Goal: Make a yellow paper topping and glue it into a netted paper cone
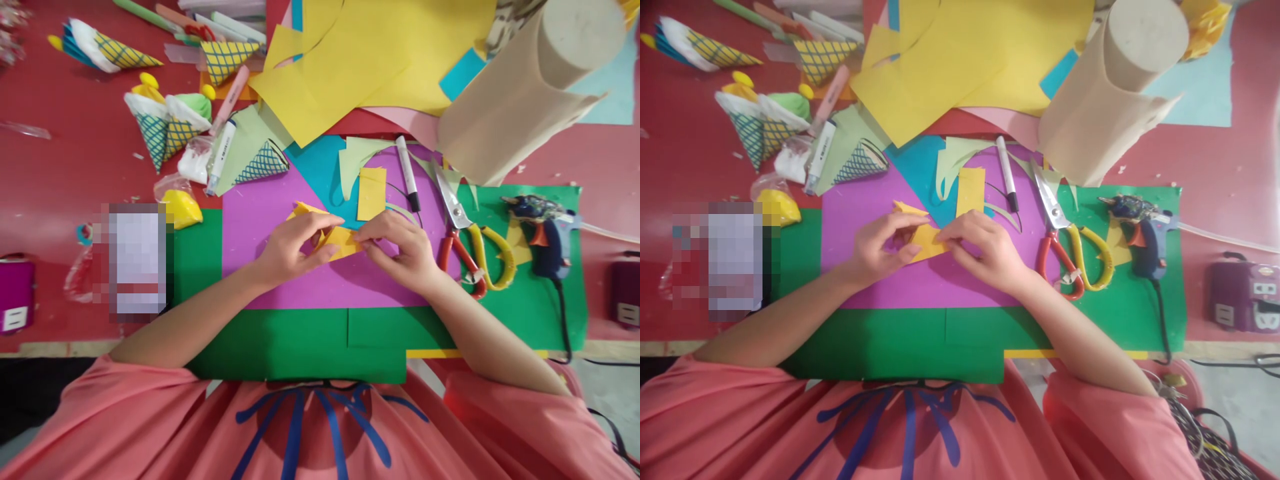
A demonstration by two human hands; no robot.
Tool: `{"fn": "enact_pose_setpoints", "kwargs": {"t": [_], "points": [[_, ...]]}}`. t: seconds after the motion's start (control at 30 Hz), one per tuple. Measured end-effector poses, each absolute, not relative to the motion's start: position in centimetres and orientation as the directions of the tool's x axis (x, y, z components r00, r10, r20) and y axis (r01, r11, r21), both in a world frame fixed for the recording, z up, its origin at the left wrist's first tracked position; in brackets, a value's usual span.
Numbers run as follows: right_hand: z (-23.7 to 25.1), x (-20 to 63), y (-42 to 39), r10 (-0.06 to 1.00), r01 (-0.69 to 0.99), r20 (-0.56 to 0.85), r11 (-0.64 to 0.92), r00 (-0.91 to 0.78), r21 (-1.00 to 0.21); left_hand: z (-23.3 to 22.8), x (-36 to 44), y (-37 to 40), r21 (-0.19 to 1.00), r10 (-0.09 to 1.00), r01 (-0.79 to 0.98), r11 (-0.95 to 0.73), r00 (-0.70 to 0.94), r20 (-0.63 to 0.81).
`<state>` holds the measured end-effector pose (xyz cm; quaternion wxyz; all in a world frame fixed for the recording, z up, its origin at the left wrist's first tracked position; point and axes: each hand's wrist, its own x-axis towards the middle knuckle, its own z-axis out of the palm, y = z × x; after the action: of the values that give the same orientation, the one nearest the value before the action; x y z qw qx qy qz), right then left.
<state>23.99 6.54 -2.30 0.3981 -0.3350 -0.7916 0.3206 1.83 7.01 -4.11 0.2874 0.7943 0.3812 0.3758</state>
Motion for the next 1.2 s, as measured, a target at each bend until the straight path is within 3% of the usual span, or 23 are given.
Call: {"fn": "enact_pose_setpoints", "kwargs": {"t": [0.1, 0.17, 0.3, 0.43, 0.57, 0.8, 1.2], "points": [[-2.7, 23.8, 6.4, 0.766, 0.303, 0.461, 0.615, -0.448, -0.728, -4.0, 2.3, 6.6, 0.803, 0.862, 0.378, -0.461, 0.404, 0.305], [-3.1, 23.6, 6.3, 0.82, 0.348, 0.427, 0.556, -0.381, -0.755, -4.0, 2.6, 6.5, 0.874, 0.905, 0.335, -0.352, 0.359, 0.227], [-3.6, 23.3, 6.3, 0.955, 0.284, 0.163, 0.233, -0.249, -0.93, -4.0, 3.1, 6.6, 0.982, 0.968, 0.164, -0.094, 0.247, 0.052], [-3.2, 23.2, 6.4, 0.937, 0.219, -0.047, 0.032, -0.346, -0.975, -4.2, 3.4, 6.7, 1.0, 0.965, 0.026, -0.014, 0.263, 0.007], [-2.9, 23.1, 6.4, 0.935, 0.175, -0.061, 0.001, -0.348, -0.985, -4.2, 3.4, 6.7, 1.0, 0.953, 0.004, 0.011, 0.304, -0.012], [-3.3, 22.9, 6.3, 0.956, 0.172, -0.041, 0.01, -0.292, -0.985, -3.2, 3.5, 6.7, 0.97, 0.836, 0.08, 0.231, 0.494, -0.24], [-3.3, 22.7, 6.3, 0.918, 0.237, -0.103, -0.011, -0.383, -0.972, -3.4, 3.7, 6.4, 0.967, 0.882, 0.098, 0.236, 0.395, -0.256]]}}
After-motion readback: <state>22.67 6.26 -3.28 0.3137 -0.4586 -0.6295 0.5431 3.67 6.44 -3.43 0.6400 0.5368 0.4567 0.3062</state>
